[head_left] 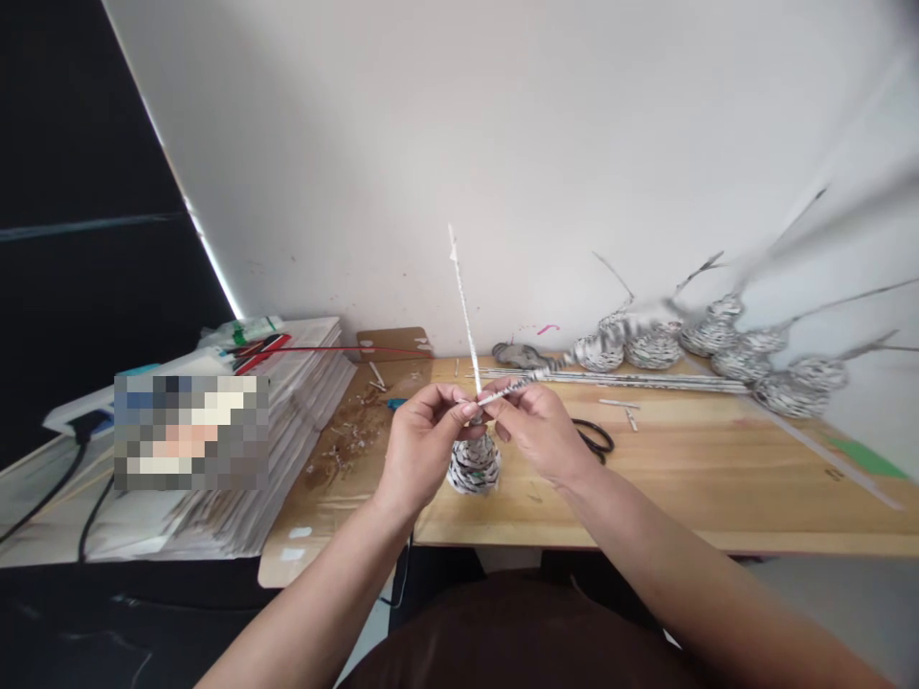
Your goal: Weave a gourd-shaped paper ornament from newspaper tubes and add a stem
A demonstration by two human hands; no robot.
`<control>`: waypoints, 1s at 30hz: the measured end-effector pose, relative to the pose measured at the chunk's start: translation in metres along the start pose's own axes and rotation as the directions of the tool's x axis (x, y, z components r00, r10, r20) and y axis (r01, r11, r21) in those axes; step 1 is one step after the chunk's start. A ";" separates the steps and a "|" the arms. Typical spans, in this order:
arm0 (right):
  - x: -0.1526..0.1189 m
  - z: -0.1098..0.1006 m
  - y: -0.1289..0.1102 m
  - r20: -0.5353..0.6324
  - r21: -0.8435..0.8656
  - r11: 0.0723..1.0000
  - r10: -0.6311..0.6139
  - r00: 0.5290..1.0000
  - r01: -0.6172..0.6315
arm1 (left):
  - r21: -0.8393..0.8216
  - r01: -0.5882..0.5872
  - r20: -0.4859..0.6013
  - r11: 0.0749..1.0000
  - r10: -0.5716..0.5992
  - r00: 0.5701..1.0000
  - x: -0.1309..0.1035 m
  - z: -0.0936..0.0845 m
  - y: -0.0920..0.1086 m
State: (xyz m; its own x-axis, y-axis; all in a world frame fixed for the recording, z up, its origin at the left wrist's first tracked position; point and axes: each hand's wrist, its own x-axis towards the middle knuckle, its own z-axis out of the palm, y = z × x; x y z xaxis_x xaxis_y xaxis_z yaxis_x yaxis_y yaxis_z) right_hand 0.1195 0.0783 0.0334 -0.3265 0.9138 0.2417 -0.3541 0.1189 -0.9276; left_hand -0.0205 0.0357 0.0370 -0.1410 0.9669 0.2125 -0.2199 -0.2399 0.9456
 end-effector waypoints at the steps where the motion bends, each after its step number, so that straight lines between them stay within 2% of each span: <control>1: -0.001 0.001 0.002 -0.017 0.038 0.999 0.015 1.000 -0.014 | -0.002 0.006 0.018 1.000 -0.006 1.000 0.000 0.001 0.001; 5: -0.005 0.007 0.008 -0.068 0.239 0.971 0.043 0.997 -0.026 | -0.020 0.044 0.100 0.999 -0.042 0.994 0.000 0.002 0.009; 8: -0.006 0.009 0.008 -0.035 0.327 0.945 0.029 0.999 -0.016 | -0.070 0.071 0.133 0.995 -0.061 0.989 0.001 0.002 0.013; 16: -0.006 0.004 0.010 0.085 0.337 0.937 0.065 0.994 -0.090 | -0.111 0.116 0.086 0.987 -0.106 0.991 -0.001 0.001 0.014; 19: -0.003 0.001 0.011 0.104 0.291 0.954 0.047 0.993 -0.075 | -0.106 0.127 0.069 0.986 -0.120 0.990 -0.003 0.001 0.013; 21: -0.003 0.001 0.011 0.056 0.200 0.980 0.010 0.998 -0.021 | -0.097 0.102 0.034 0.990 -0.099 0.994 -0.003 0.002 0.011; 24: -0.010 0.004 0.008 -0.064 -0.092 0.985 -0.151 0.986 0.145 | -0.079 0.056 -0.036 0.995 -0.059 0.998 -0.003 0.004 0.008; 26: -0.018 0.006 0.004 -0.075 -0.351 0.898 -0.311 0.947 0.267 | -0.071 0.036 -0.073 0.997 -0.042 0.996 -0.002 0.005 0.006; 28: -0.026 0.007 -0.001 0.005 -0.553 0.743 -0.451 0.893 0.378 | -0.068 0.012 -0.103 0.998 -0.019 0.994 -0.002 0.005 0.006; 30: -0.031 0.007 -0.004 0.086 -0.657 0.606 -0.530 0.843 0.448 | -0.059 -0.003 -0.113 0.998 -0.004 0.994 -0.001 0.005 0.005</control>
State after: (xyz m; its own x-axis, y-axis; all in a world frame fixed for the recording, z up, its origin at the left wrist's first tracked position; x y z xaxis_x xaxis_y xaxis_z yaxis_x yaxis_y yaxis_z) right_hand 0.1243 0.0465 0.0313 -0.1634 0.6742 0.7203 0.2153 0.7369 -0.6408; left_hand -0.0166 0.0340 0.0428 -0.2484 0.9518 0.1797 -0.2760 -0.2474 0.9288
